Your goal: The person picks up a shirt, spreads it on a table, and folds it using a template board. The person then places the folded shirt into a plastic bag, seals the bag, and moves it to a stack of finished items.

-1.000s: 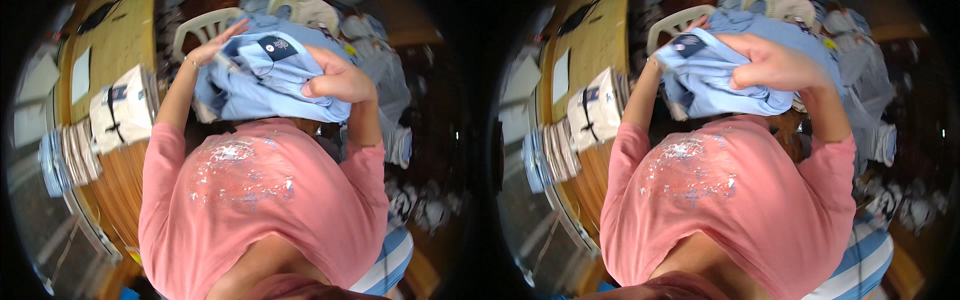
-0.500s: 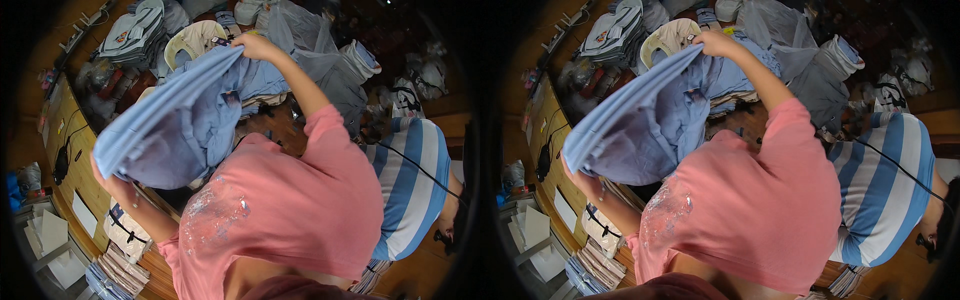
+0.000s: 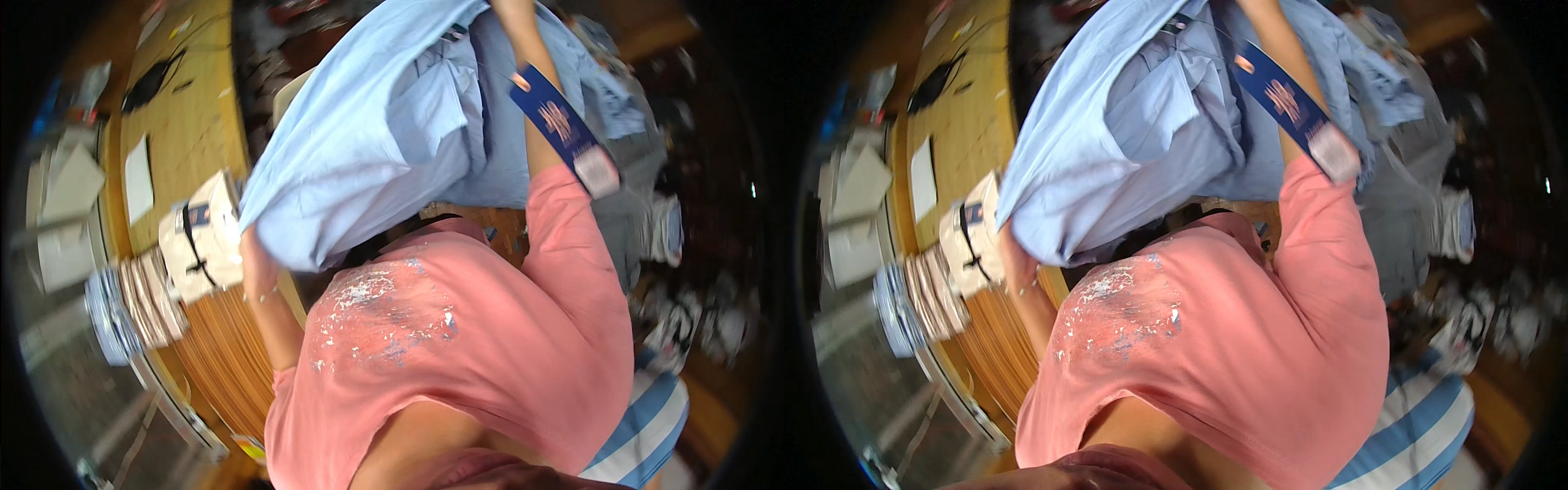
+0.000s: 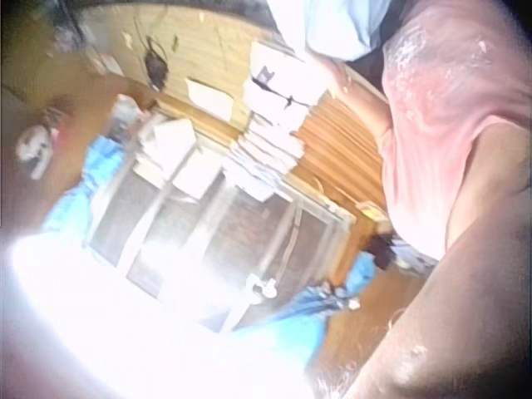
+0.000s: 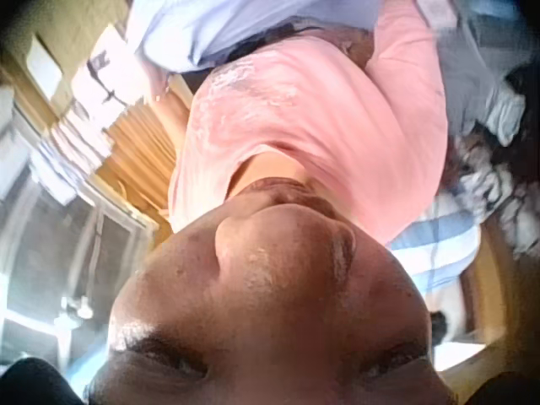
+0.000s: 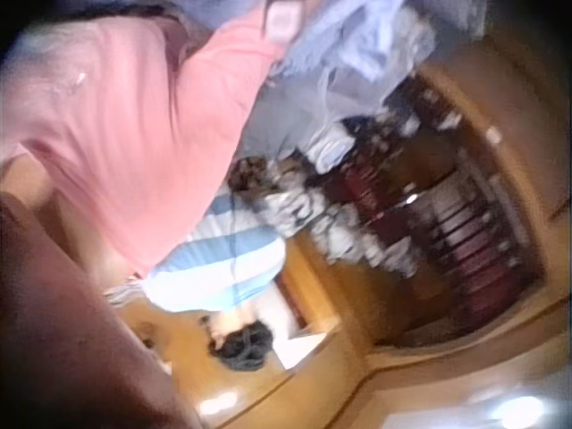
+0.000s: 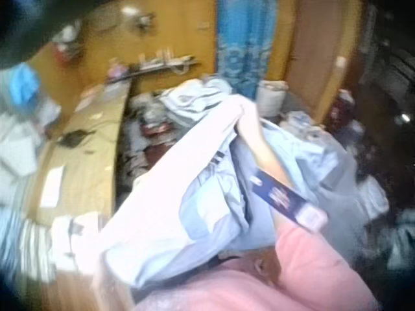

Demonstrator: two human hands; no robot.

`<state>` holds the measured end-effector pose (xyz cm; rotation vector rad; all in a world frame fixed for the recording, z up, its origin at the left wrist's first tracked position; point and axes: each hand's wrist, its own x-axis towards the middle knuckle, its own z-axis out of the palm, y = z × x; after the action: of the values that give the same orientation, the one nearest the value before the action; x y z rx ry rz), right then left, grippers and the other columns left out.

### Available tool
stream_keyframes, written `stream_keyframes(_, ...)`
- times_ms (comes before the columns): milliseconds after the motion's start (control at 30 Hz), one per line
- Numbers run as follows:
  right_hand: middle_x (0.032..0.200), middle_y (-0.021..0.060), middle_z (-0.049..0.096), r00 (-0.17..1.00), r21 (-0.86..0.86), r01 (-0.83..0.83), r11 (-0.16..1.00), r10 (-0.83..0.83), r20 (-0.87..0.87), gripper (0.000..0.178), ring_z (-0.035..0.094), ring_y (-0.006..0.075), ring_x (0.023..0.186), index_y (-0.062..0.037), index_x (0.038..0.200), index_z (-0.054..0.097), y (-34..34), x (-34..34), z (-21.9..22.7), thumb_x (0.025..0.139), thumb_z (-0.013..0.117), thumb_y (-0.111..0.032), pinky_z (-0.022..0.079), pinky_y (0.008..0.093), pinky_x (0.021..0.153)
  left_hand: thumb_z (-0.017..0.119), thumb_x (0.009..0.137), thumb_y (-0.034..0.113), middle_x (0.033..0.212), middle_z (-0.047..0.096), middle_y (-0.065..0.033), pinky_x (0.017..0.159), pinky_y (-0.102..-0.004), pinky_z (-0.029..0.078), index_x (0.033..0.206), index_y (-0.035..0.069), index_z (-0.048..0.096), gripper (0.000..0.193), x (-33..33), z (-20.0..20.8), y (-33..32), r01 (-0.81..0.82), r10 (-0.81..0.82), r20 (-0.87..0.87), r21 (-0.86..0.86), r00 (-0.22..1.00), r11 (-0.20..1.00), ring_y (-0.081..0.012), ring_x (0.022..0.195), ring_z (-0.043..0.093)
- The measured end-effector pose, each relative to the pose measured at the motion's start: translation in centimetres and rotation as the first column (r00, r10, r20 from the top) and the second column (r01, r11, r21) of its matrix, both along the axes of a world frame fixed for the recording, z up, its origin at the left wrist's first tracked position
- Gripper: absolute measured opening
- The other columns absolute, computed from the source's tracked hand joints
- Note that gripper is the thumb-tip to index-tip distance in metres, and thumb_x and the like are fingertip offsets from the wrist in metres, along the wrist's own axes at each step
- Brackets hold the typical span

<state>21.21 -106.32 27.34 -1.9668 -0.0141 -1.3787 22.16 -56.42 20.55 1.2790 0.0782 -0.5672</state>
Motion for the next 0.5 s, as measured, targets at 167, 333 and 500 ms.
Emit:
stream_keyframes(167, 0.090, 0.0107, 0.063, 0.888, -0.065, -0.271, 0.960, 0.224, -0.402, 0.030, 0.061, 0.0199, 0.080, -0.0076, 0.109, 0.061, 4.3, 9.8, -21.0, 0.079, 0.060, -0.010, 0.049, 0.0321, 0.075, 0.049, 0.091, 0.033, 0.121, 0.053, -0.0231, 0.097, -0.0365, 0.038, 0.124, -0.008, 0.043, 0.053, -0.8, -12.1, 2.3, 0.525, -0.429, -0.403, 0.824, 0.808, 0.214, -0.0335, 0.112, 0.051)
stream_keyframes(333, 0.106, 0.0134, 0.057, 0.539, 0.360, -0.233, 0.903, 0.428, -0.726, 0.033, 0.060, 0.0237, 0.085, -0.0082, 0.109, 0.062, 11.5, 4.5, -30.7, 0.077, 0.066, -0.011, 0.049, 0.0321, 0.078, 0.062, 0.084, 0.024, 0.122, 0.049, -0.0240, 0.093, -0.0374, 0.041, 0.125, -0.002, 0.043, 0.051, -4.6, -17.2, 0.6, 0.215, -0.500, 0.162, 0.761, 0.851, 0.613, -0.0358, 0.113, 0.050)
stream_keyframes(500, 0.086, 0.0135, 0.063, 0.412, 0.353, -0.238, 0.905, 0.423, -0.807, 0.018, 0.062, 0.0257, 0.079, -0.0036, 0.093, 0.065, 15.0, 1.7, -36.4, 0.075, 0.063, -0.006, 0.049, 0.0333, 0.070, 0.060, 0.082, 0.017, 0.109, 0.056, -0.0205, 0.086, -0.0393, 0.044, 0.113, 0.001, 0.053, 0.035, 1.2, -19.6, -7.5, 0.190, -0.655, 0.380, 0.755, 0.654, 0.627, -0.0367, 0.103, 0.053)
